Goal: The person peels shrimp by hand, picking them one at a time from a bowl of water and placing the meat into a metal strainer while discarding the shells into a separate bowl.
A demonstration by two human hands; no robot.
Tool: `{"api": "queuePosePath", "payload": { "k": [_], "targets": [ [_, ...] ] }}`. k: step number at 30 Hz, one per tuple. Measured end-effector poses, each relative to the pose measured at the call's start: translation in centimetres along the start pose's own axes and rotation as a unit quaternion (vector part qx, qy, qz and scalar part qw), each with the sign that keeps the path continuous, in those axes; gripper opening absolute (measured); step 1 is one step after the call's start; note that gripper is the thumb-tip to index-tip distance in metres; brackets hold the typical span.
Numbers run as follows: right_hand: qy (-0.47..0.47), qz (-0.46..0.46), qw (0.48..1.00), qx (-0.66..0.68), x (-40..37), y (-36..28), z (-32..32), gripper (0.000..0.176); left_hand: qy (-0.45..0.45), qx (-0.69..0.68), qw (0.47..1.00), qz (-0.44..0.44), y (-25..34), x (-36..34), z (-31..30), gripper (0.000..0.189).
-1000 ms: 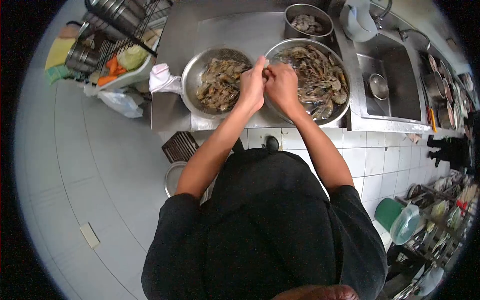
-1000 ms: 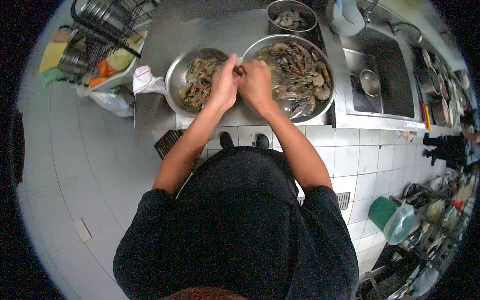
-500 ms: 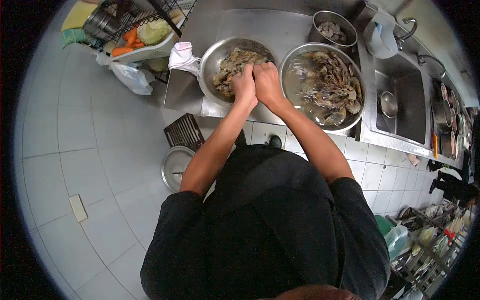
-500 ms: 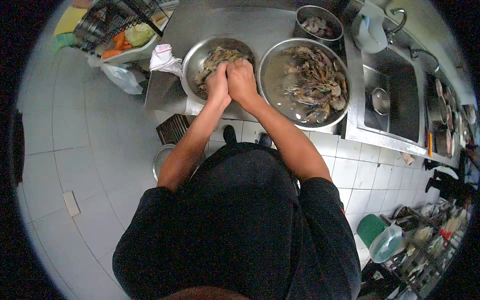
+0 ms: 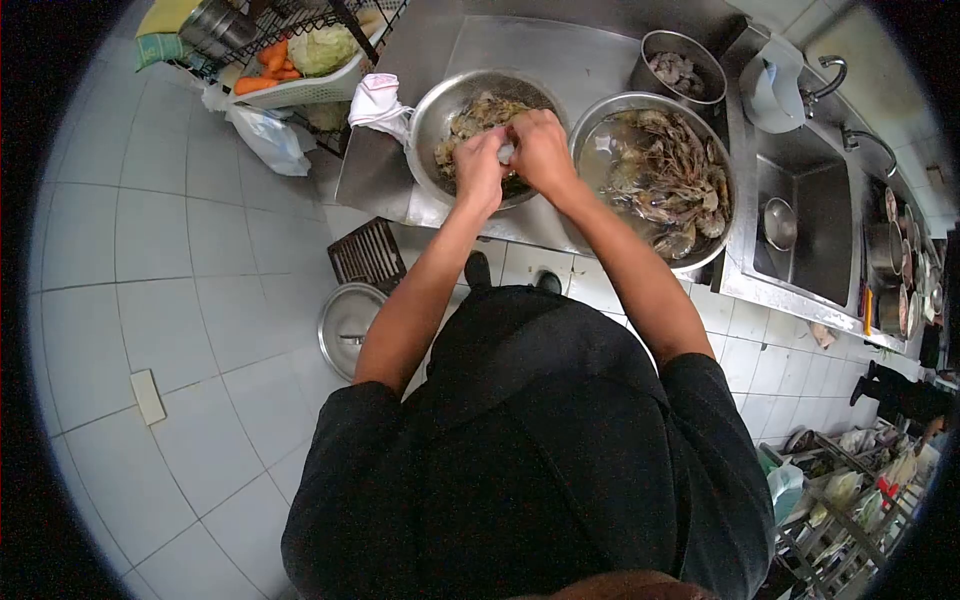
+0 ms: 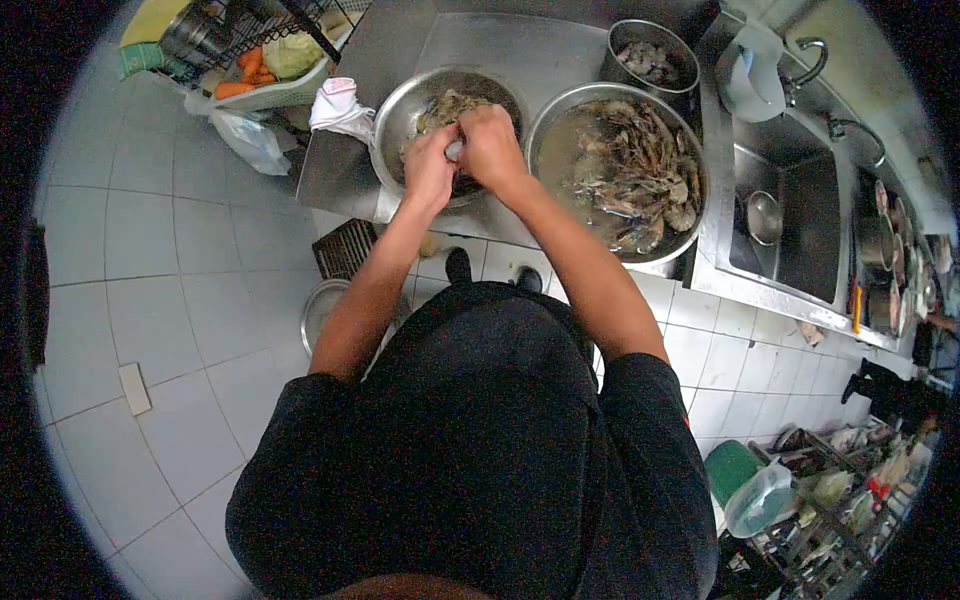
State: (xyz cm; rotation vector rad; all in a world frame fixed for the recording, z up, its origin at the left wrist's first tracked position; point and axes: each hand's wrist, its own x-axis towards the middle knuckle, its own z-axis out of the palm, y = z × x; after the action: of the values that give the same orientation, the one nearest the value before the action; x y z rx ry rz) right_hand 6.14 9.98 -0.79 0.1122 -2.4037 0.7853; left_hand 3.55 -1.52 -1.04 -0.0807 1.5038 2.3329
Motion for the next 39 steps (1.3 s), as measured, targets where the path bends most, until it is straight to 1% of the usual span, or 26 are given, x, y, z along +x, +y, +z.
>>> {"api": "queuePosePath", "payload": {
  "k": [3,5,6,8,9,11,12,14,18,21,24,26,27,29,30,32,33,35,36,38,39],
  "targets": [
    [0.009,-0.014,1.0,0.009,0.4,0.7,-0.4,0.015,-0.001,0.051,0.999,-0.004,0.5,-0.1,0.6,0.023],
    [0.01,-0.008,1.0,0.014,0.4,0.9,-0.6,0.016,-0.018,-0.013,0.999,-0.047,0.8,-0.1,0.9,0.026],
    [-0.013,-0.005,1.0,0.026,0.4,1.1,-0.5,0.018,-0.024,-0.046,0.996,-0.067,1.0,0.0,0.8,0.028],
    [-0.058,-0.001,0.997,0.05,0.6,1.7,-0.7,0.021,-0.072,-0.047,0.993,-0.08,1.2,0.5,0.0,0.025],
    [-0.063,-0.028,0.996,0.052,0.7,1.6,-1.2,0.023,-0.094,-0.048,0.991,-0.087,1.3,0.8,-0.5,0.023],
    [-0.073,-0.08,0.992,0.057,0.7,0.9,-2.7,0.026,-0.077,-0.022,0.992,-0.097,2.0,0.7,-1.0,0.03],
    [-0.1,-0.092,0.989,0.053,0.8,1.1,-2.9,0.026,-0.069,-0.008,0.992,-0.103,2.3,0.6,-1.1,0.034],
    [-0.15,-0.114,0.981,0.043,1.1,1.3,-3.2,0.025,-0.084,0.014,0.992,-0.098,2.7,0.4,-1.0,0.045],
    [-0.123,-0.129,0.984,0.011,1.4,1.6,-2.9,0.025,-0.133,0.035,0.985,-0.103,3.7,0.5,-0.9,0.074],
    [-0.09,-0.121,0.988,0.015,1.0,1.7,-2.5,0.024,-0.145,0.067,0.984,-0.075,3.6,1.0,-1.0,0.082],
    [-0.074,-0.121,0.99,0.023,0.9,1.9,-2.4,0.024,-0.154,0.102,0.98,-0.074,4.1,0.2,-0.6,0.086],
    [-0.073,-0.125,0.989,0.039,1.1,2.1,-2.3,0.024,-0.156,0.1,0.981,-0.062,3.4,0.8,-1.3,0.086],
    [-0.091,-0.128,0.987,0.033,1.4,2.0,-2.5,0.026,-0.156,0.099,0.981,-0.055,3.6,0.8,-1.3,0.086],
    [-0.128,-0.133,0.983,0.021,1.7,2.0,-2.9,0.028,-0.182,0.103,0.975,-0.072,4.4,0.5,-2.0,0.086],
    [-0.125,-0.142,0.98,0.058,2.2,1.5,-3.3,0.028,-0.195,0.107,0.972,-0.078,5.3,0.4,-2.0,0.086],
    [-0.125,-0.16,0.97,0.135,2.4,0.2,-3.6,0.029,-0.192,0.068,0.975,-0.09,6.1,0.4,-2.4,0.088],
    [-0.137,-0.149,0.968,0.15,2.4,0.0,-3.5,0.03,-0.191,0.049,0.976,-0.096,6.3,0.3,-2.6,0.088],
    [-0.16,-0.129,0.962,0.179,2.8,-0.1,-3.3,0.033,-0.167,0.033,0.982,-0.079,6.2,0.0,-2.4,0.091],
    [-0.162,-0.143,0.963,0.161,2.9,0.0,-2.9,0.031,-0.155,0.026,0.985,-0.071,6.1,-0.1,-2.5,0.093],
    [-0.163,-0.172,0.964,0.124,3.3,0.5,-2.4,0.027,-0.144,0.064,0.983,-0.092,6.2,0.0,-2.8,0.096],
    [-0.16,-0.164,0.966,0.121,3.3,0.4,-2.2,0.026,-0.139,0.084,0.981,-0.103,6.2,0.1,-3.0,0.098]
  ]
}}
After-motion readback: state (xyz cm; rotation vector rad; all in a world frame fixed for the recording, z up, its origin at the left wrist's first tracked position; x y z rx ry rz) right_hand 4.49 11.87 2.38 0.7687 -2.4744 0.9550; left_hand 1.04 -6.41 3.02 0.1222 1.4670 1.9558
